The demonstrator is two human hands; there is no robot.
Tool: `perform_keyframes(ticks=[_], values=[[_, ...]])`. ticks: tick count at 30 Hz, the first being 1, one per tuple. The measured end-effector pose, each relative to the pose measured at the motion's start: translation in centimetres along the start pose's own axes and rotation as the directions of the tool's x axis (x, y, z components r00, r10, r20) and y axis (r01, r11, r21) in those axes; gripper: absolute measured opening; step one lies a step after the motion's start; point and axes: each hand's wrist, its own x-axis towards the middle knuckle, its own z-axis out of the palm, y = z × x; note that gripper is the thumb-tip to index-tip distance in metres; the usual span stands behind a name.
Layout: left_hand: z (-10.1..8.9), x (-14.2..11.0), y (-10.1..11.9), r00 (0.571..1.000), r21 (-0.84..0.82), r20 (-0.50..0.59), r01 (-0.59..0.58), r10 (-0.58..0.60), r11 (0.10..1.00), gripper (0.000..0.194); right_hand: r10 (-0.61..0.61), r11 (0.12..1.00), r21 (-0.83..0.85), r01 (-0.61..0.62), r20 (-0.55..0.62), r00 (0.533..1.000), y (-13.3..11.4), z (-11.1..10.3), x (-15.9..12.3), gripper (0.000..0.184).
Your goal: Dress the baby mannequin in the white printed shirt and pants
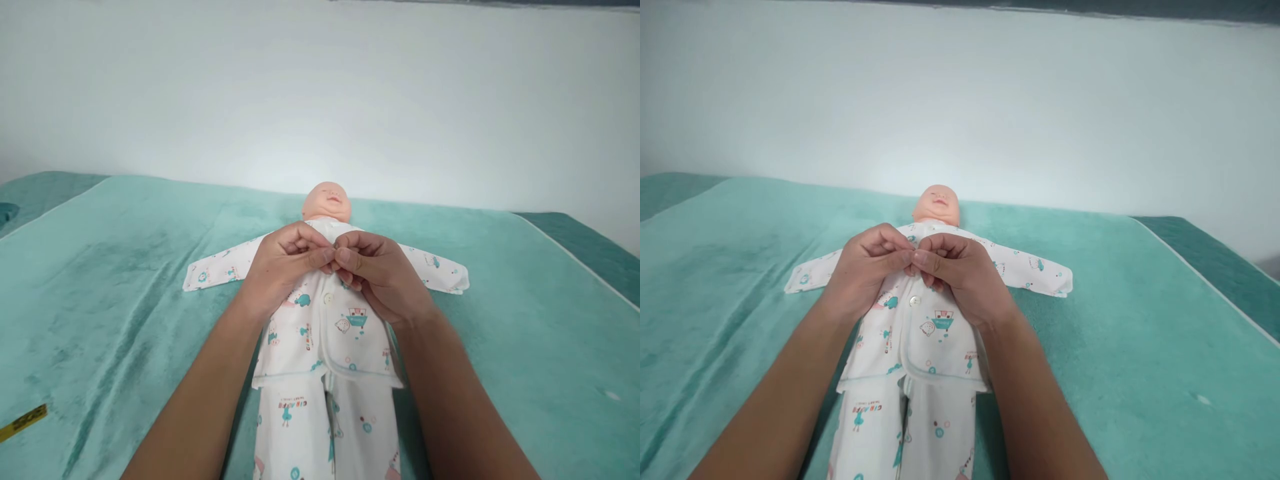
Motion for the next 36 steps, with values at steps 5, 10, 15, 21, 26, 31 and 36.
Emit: perform_keyframes(ticks=[5,10,15,21,26,31,36], values=[[0.12,0.00,0.19,1.000,-0.024,-0.003,-0.005,0.005,1.000,0.009,-0.008,0.999,0.051,0.007,0.032,0.999,-0.03,-0.20,-0.03,0.021],[0.27,-0.04,0.27,1.000,-0.039,-0.012,-0.006,0.006,0.999,0.009,0.003,0.999,0.053,-0.004,0.016,1.000,-0.03,-0.13,-0.02,0.024],[0.28,-0.01,0.19,1.000,-0.033,-0.019,-0.024,0.023,0.999,0.009,0.002,0.998,0.056,-0.001,-0.029,1.000,-0.02,-0.03,-0.01,0.023],[-0.03,0.20,-0.13,0.996,0.035,-0.079,-0.046,0.048,0.998,0.012,-0.012,0.999,0.043,0.017,-0.105,0.994,-0.01,0.35,-0.04,0.021],[-0.23,0.27,-0.22,0.995,0.034,-0.079,-0.053,0.055,0.998,0.013,-0.029,0.999,0.018,0.031,-0.103,0.994,0.07,0.55,-0.03,0.020],[0.10,0.03,-0.17,0.999,-0.023,-0.024,-0.043,0.042,0.999,0.012,-0.070,0.997,0.030,0.072,-0.048,0.996,0.23,0.56,-0.09,0.021],[0.19,-0.10,0.11,0.998,-0.063,0.045,-0.030,0.033,0.998,0.012,-0.123,0.992,0.009,0.124,-0.026,0.992,0.44,0.68,-0.10,0.022]])
